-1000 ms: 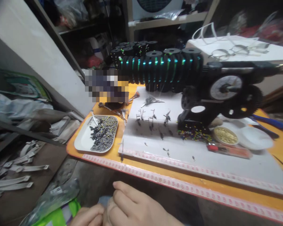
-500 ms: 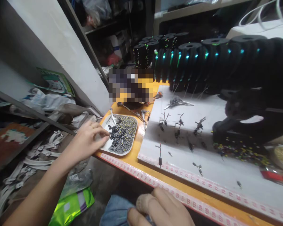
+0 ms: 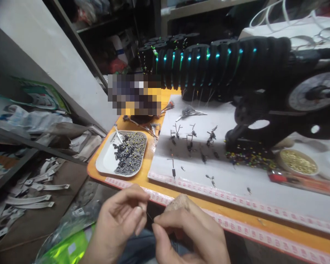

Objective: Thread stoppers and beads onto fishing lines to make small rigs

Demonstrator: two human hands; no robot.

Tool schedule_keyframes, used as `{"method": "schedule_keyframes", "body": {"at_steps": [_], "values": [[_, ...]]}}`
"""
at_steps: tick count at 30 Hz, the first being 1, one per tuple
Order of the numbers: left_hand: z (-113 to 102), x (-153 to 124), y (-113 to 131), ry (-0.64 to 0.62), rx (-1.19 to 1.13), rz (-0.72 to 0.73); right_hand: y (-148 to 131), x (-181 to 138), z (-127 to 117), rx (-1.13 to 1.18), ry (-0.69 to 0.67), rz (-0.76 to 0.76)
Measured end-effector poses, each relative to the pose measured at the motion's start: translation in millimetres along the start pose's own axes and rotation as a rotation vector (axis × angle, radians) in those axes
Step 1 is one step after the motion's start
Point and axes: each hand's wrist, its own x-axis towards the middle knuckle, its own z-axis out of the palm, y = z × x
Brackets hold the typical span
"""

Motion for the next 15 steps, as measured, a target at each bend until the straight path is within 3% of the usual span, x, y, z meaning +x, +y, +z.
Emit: {"method": "schedule_keyframes", "body": {"at_steps": [5,10,15], "values": [[13,0,-23,-0.115,-0.471,-0.159,-8,1,-4,0.178,-0.140,0.150],[12,-4,-18,-0.103,-0.524,-0.317,-16,3,-7,0.270,-0.252,0.341],[10,-9,-19,-0.087,-0.520,-0.358,-21,5,-8,0.299,-0.264,0.390]]}}
